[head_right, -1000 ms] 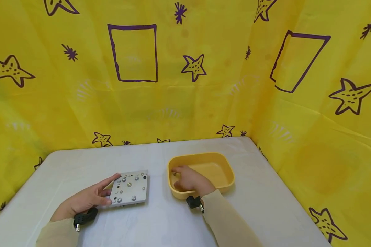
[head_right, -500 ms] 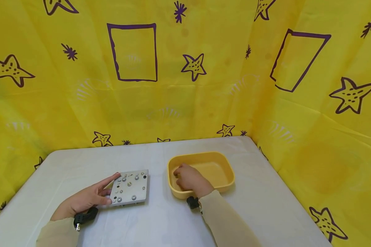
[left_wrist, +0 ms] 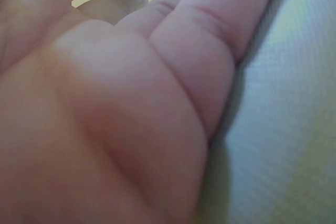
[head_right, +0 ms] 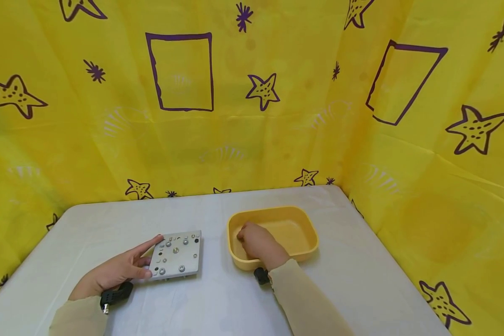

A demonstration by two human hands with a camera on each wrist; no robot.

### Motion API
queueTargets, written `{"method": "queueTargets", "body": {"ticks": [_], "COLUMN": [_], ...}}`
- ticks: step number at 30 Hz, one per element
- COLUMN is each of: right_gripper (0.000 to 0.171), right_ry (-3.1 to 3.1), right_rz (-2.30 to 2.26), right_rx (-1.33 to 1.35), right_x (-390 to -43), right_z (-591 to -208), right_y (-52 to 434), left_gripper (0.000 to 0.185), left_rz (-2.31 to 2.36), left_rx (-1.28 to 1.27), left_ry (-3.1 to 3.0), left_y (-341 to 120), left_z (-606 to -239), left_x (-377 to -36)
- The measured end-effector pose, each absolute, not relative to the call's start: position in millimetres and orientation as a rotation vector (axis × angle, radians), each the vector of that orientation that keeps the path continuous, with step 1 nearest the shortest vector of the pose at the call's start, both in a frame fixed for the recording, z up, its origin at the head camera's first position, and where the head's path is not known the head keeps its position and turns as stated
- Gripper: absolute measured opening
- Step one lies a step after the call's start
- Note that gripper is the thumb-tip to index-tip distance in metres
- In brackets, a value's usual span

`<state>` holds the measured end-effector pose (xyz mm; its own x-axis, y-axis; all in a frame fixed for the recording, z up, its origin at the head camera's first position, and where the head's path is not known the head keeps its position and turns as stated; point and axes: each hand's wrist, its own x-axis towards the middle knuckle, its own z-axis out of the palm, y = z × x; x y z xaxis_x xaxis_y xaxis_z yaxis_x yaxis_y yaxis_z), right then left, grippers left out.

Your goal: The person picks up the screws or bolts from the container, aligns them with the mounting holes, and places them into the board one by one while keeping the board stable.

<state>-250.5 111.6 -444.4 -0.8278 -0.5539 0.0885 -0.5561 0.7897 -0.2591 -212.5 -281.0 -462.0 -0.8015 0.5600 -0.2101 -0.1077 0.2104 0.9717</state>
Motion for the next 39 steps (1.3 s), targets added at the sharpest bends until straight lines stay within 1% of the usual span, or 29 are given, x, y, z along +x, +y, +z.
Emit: {"method": "queueTargets", "body": {"ticks": [8,11,14,18,22,26,29,34,39], "right_gripper": [0.008,0.006,0.006,0.011,0.013,0.019,0.023,0.022,0.021], "right_ry": [-2.982,-2.995,-3.023,-3.075,-3.084,-3.071,-3.044,-2.911,-2.794], "right_rz": [0.351,0.358,0.360,0.392,0.439,0.698,1.074,1.579,1.850], "right_rx": [0.859,0.836,0.790,0.681,0.600,0.550,0.497,0.377,0.282], "right_x": [-252,-251,-249,-245,-242,-245,-249,-257,-263], "right_z": [-444,-442,-439,-434,-422,-405,-396,-395,-396], "right_y": [111,110,109,111,114,114,110,96,67], "left_gripper": [0.100,0.100,0.100,0.100,0.100,0.101,0.102,0.102,0.103], "left_rz": [1.623,1.619,1.626,1.641,1.636,1.630,1.627,1.623,1.632], "left_rx": [0.409,0.397,0.394,0.405,0.407,0.409,0.406,0.392,0.366], "left_ry": [1.982,1.994,1.988,1.958,1.960,1.975,1.974,1.973,1.983], "left_y": [-281,-281,-281,-281,-281,-282,-282,-281,-280], "left_z": [-462,-462,-463,-464,-464,-463,-462,-460,-460], "left_x": [-213,-213,-213,-212,-213,-214,-214,-212,-211]}}
